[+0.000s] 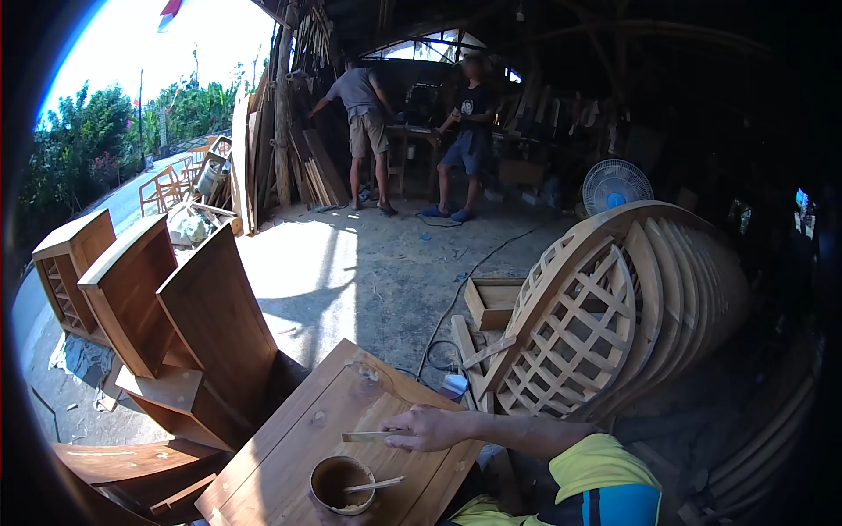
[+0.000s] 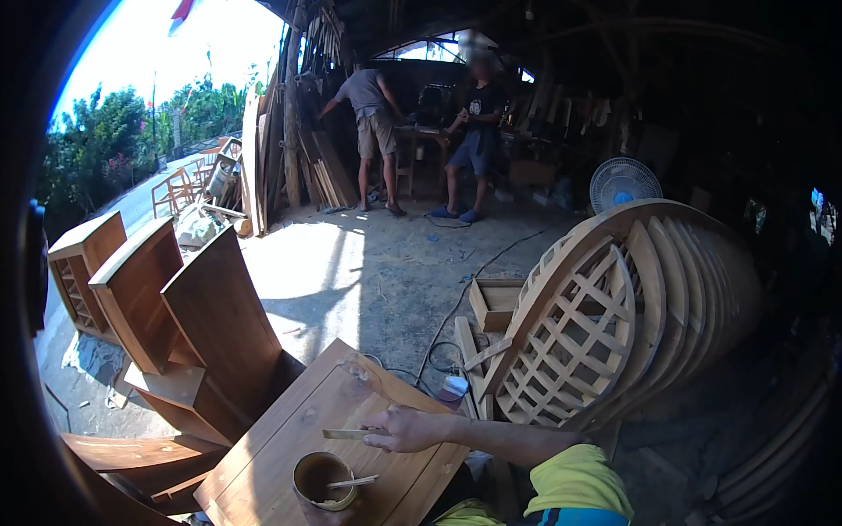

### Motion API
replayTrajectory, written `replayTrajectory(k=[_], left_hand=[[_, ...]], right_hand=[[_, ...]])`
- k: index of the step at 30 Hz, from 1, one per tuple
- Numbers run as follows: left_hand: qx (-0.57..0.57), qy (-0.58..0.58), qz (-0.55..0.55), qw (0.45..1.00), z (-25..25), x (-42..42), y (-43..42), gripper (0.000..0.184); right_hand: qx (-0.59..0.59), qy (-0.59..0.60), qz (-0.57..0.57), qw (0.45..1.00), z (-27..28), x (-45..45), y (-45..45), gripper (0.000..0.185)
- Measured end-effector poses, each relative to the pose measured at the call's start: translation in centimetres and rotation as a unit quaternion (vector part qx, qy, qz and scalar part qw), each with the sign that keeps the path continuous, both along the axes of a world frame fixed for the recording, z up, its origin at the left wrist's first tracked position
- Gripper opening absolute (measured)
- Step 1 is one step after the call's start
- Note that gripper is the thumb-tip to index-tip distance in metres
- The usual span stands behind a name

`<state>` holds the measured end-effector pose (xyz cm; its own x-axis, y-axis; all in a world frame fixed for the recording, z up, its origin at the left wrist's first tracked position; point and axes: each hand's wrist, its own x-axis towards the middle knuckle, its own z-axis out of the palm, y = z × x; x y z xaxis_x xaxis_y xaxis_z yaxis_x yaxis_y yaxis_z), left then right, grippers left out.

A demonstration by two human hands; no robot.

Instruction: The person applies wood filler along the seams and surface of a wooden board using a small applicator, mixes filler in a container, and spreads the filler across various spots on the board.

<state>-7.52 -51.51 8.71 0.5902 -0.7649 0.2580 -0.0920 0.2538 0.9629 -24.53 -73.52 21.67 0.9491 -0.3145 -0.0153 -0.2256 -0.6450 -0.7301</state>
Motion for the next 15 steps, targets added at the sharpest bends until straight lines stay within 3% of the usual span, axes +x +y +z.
replayTrajectory(k=[7, 9, 10, 12, 15], left_hand=[[-0.010, -0.014, 0.002, 1.000, 0.5, -0.3, -0.4, 0.075], [-0.012, -0.014, 0.003, 1.000, 0.5, -0.4, -0.6, 0.076], [-0.012, -0.013, 0.003, 1.000, 0.5, -0.5, -0.7, 0.076], [-0.013, -0.013, 0.003, 1.000, 0.5, -0.6, -0.7, 0.077], [-0.011, -0.012, -0.002, 1.000, 0.4, -0.9, -0.7, 0.079]], right_hand=[[0.006, -0.008, 0.011, 1.000, 0.2, -1.0, 0.8, 0.047], [0.116, 0.011, -0.008, 0.993, 1.1, -2.0, 1.6, 0.060], [0.117, 0.013, -0.010, 0.993, 1.9, -2.6, 1.8, 0.060], [0.322, 0.087, 0.025, 0.942, 3.5, -3.7, 2.0, 0.067], [0.352, 0.027, 0.077, 0.932, 2.7, -4.9, 3.4, 0.074]])
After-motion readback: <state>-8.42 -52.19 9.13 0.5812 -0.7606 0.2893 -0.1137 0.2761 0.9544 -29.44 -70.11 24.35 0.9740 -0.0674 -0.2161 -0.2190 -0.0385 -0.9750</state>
